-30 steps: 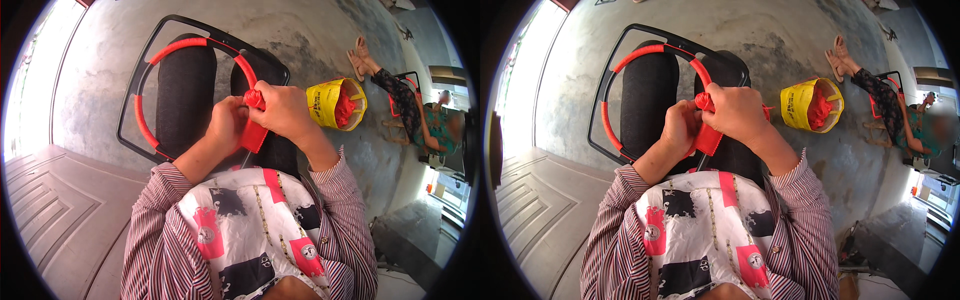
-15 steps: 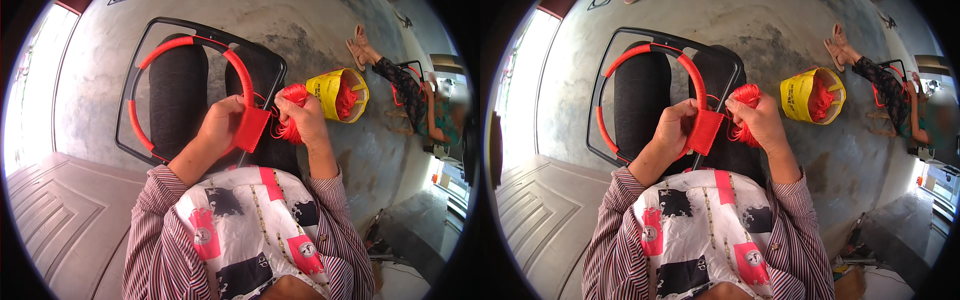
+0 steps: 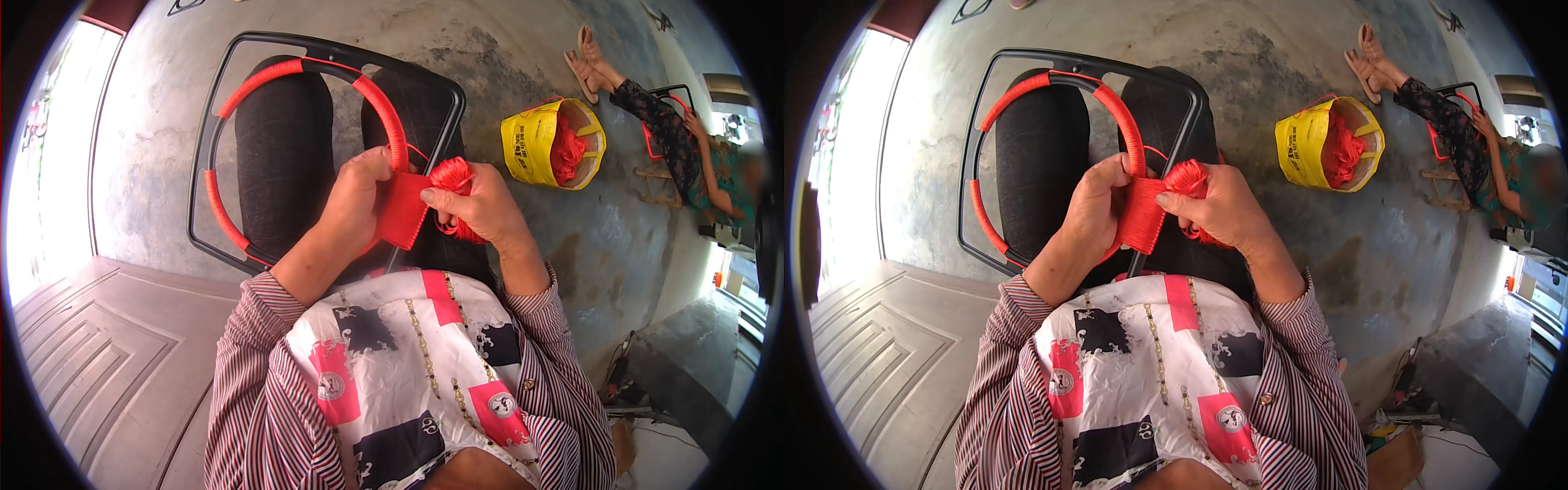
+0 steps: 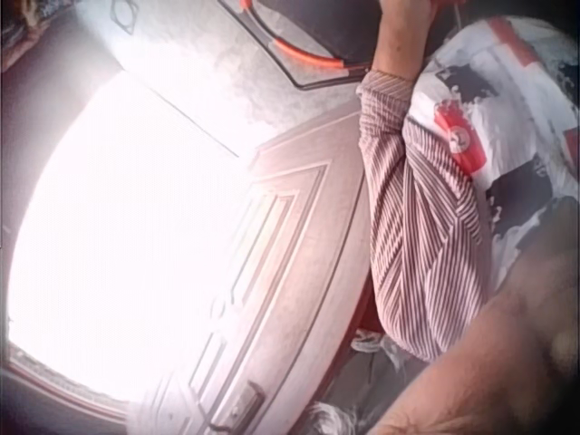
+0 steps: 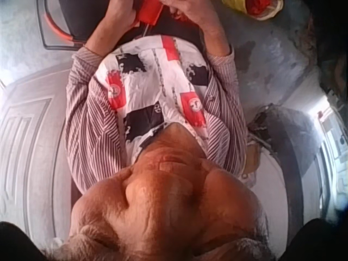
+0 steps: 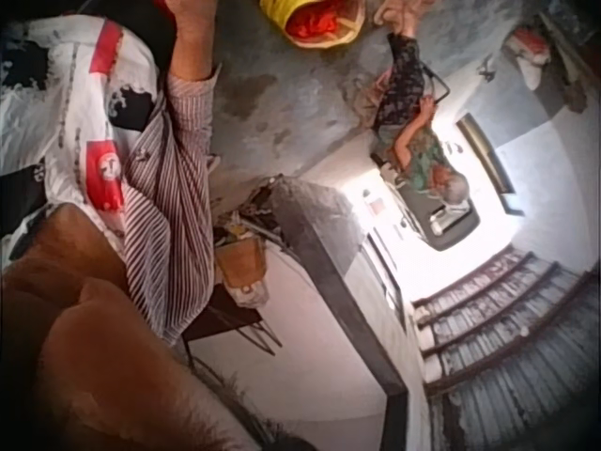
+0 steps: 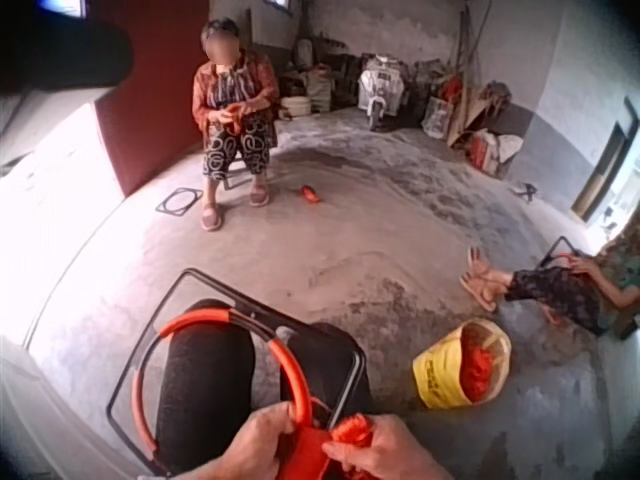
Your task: The recorder is wrapping a red cord or ribbon around a black and red circular frame, likely a component for furniture manufacturing.
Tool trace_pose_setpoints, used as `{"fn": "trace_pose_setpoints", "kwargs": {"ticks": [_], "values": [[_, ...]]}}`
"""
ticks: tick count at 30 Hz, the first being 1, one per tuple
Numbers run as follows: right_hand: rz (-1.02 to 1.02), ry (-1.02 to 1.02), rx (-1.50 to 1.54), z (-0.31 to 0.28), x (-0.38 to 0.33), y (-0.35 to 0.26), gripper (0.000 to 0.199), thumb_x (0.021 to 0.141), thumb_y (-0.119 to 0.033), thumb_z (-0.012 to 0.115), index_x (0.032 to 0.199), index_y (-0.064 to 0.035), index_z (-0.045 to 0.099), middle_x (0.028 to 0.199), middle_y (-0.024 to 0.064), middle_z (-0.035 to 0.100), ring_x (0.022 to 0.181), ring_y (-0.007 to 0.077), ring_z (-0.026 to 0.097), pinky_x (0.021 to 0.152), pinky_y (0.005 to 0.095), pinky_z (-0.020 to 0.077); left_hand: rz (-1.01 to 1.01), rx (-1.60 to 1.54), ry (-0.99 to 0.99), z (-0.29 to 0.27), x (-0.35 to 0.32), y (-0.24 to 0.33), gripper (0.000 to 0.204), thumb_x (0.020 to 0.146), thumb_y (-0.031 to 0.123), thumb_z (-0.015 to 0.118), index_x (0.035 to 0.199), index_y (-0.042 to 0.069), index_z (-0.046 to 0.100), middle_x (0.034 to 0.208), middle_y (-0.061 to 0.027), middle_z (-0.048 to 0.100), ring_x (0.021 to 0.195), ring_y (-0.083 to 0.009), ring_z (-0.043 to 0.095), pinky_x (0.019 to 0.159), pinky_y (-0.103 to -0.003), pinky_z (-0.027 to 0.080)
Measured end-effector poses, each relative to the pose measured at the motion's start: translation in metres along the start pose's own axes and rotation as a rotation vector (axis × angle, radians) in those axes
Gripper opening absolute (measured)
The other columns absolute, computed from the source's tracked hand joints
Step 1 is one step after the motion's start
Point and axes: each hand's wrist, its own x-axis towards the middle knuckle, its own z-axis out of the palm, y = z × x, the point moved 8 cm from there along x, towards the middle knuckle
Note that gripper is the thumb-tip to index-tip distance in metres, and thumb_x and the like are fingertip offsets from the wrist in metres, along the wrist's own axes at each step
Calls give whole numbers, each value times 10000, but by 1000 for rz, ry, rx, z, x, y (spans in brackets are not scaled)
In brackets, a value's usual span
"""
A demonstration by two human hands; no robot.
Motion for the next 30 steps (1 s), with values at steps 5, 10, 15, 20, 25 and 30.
{"fn": "trace_pose_setpoints", "kwargs": {"ticks": [5,10,15,20,25,30], "values": [[-113,35,191,-13,-4,9,190,836,-139,714,710,-37,613,610,-4,576,548,66,539,520,244,419,-66,-113,-69,-10,2,-6,162,853,123,479,930,32,587,898,-83,637,833,-191,629,816,-346,532],[-188,128,89,-12,-13,9,177,817,-96,698,685,-38,595,600,-19,556,545,57,519,518,238,406,-115,-200,-107,-9,2,-8,231,878,161,465,978,4,602,961,-122,656,865,-233,647,861,-377,530],[-177,132,144,-15,-15,14,155,804,-77,687,687,-31,596,592,-27,547,542,54,512,516,239,405,-141,-218,-112,0,-6,-3,415,910,288,455,1077,-63,601,1022,-165,660,916,-273,655,893,-395,520],[-187,141,184,-14,-18,13,139,798,-67,698,693,-35,614,632,-19,574,579,52,529,549,234,411,-204,-254,-179,2,-5,-7,606,936,442,428,1136,-109,581,1059,-189,656,938,-285,655,904,-387,511],[-250,115,660,-10,-15,-1,82,837,-96,670,823,-23,636,819,62,651,781,168,620,715,323,493,-231,-218,-207,3,-2,-9,568,941,378,377,1144,-123,553,1083,-275,631,957,-373,647,907,-416,510],[-285,75,1241,-12,-11,15,168,884,-196,632,809,-62,564,821,104,616,920,294,612,844,395,491,-262,-191,-253,2,-2,-13,481,911,231,312,1158,-133,508,1080,-359,599,957,-467,632,902,-470,513]]}}
